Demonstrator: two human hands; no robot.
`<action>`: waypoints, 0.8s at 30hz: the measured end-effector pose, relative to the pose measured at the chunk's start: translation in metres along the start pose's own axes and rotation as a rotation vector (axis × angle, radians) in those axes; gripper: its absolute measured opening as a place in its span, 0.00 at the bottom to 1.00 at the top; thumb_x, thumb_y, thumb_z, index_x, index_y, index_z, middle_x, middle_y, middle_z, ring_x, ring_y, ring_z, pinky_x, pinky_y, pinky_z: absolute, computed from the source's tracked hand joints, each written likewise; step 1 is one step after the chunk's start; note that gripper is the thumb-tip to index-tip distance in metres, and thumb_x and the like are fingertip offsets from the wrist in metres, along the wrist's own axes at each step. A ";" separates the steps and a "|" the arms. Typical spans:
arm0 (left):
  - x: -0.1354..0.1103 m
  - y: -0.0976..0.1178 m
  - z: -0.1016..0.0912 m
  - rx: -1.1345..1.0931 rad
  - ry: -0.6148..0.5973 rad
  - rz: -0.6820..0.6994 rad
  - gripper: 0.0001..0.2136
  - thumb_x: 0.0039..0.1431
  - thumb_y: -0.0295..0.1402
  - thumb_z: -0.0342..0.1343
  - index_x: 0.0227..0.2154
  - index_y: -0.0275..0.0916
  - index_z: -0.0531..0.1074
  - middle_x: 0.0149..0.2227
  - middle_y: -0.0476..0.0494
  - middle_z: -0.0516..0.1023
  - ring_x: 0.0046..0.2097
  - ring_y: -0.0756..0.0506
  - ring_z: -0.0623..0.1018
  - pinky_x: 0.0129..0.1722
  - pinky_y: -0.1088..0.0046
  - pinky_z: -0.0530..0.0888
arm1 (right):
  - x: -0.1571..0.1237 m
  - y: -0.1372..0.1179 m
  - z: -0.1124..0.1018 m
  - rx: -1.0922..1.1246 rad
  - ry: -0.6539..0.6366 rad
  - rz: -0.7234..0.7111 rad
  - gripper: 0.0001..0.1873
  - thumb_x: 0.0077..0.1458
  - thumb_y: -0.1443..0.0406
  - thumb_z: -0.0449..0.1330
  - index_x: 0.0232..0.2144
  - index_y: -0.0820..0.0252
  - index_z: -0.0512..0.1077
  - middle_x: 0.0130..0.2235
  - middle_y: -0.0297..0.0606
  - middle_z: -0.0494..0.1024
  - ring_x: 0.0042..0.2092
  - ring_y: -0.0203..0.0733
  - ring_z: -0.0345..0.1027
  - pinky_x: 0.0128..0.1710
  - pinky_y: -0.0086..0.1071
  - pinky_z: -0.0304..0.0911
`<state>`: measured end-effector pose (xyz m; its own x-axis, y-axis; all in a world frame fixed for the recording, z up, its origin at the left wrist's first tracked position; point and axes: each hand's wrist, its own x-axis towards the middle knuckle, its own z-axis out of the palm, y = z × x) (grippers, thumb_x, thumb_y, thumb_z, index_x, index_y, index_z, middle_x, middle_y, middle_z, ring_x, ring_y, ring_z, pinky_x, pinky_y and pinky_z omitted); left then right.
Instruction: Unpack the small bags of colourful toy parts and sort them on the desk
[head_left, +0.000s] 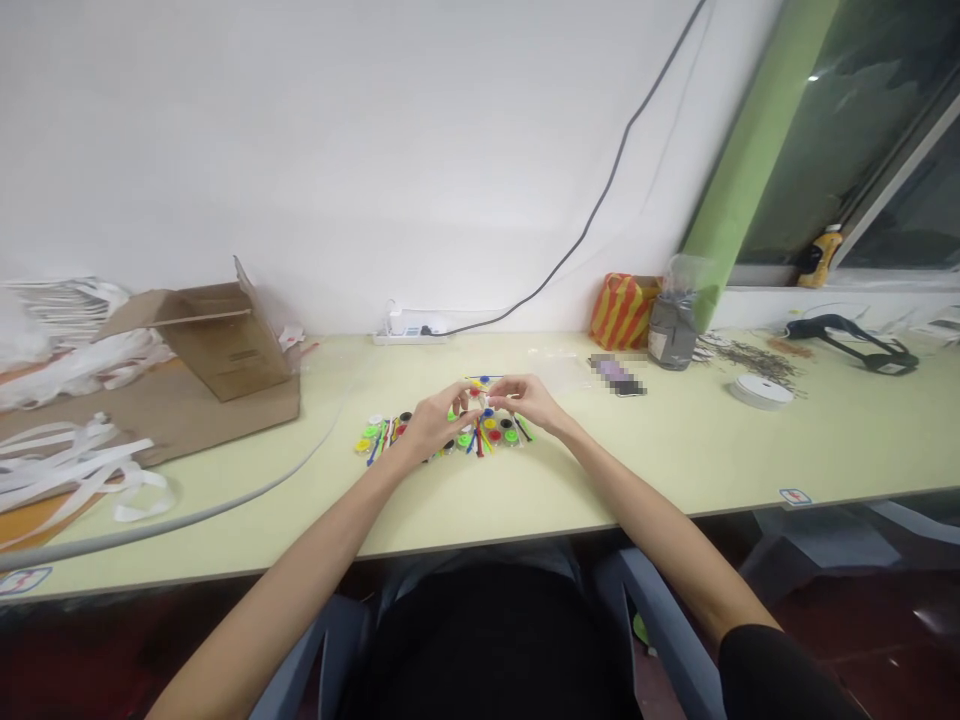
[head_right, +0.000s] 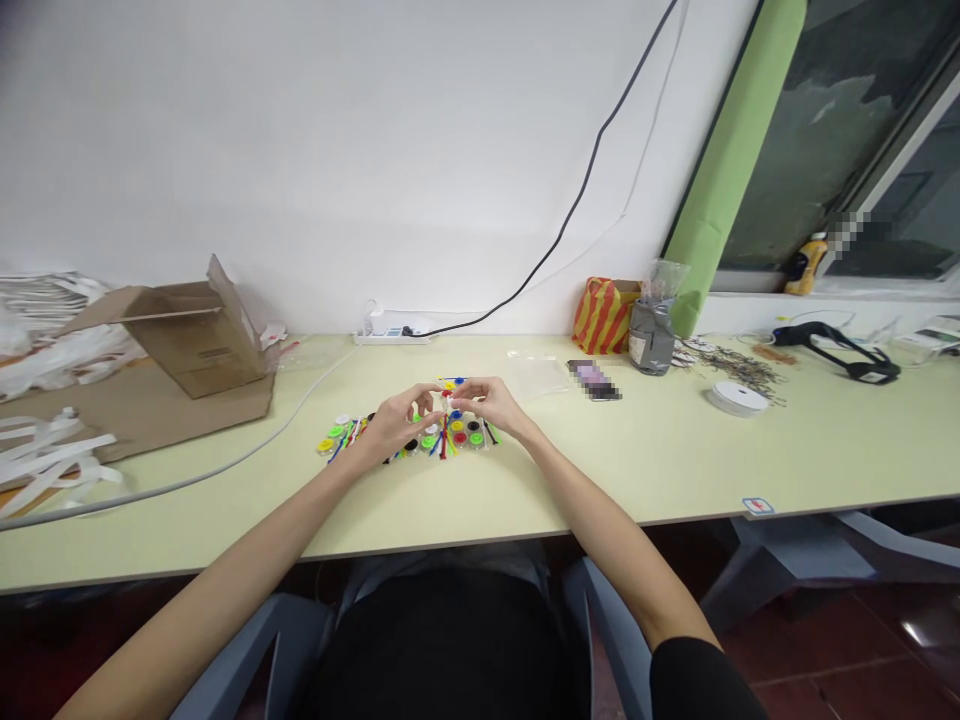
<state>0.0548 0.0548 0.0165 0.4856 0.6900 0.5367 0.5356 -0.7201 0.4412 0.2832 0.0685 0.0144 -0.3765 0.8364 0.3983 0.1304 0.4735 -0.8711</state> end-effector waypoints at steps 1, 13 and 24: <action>0.000 0.001 0.000 -0.007 -0.001 0.015 0.16 0.63 0.42 0.55 0.51 0.43 0.70 0.36 0.48 0.77 0.36 0.48 0.75 0.36 0.73 0.72 | -0.001 -0.002 0.005 0.029 -0.019 0.010 0.20 0.49 0.52 0.68 0.36 0.63 0.78 0.35 0.41 0.81 0.35 0.42 0.73 0.31 0.29 0.64; 0.001 -0.003 0.000 0.026 0.017 0.096 0.09 0.65 0.38 0.53 0.42 0.41 0.72 0.39 0.47 0.76 0.39 0.49 0.75 0.40 0.72 0.72 | 0.004 0.031 -0.051 -0.642 -0.131 0.150 0.04 0.50 0.67 0.65 0.27 0.64 0.77 0.29 0.38 0.79 0.29 0.36 0.67 0.31 0.28 0.58; 0.001 0.000 -0.002 0.048 0.001 0.102 0.09 0.65 0.39 0.52 0.40 0.40 0.72 0.37 0.46 0.76 0.37 0.49 0.74 0.37 0.73 0.71 | 0.000 0.038 -0.065 -0.597 -0.312 0.250 0.06 0.48 0.67 0.63 0.28 0.65 0.78 0.28 0.36 0.79 0.29 0.36 0.67 0.28 0.27 0.57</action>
<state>0.0541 0.0551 0.0188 0.5388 0.6132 0.5776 0.5156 -0.7823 0.3495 0.3475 0.1042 -0.0007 -0.5033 0.8636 0.0290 0.6927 0.4233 -0.5839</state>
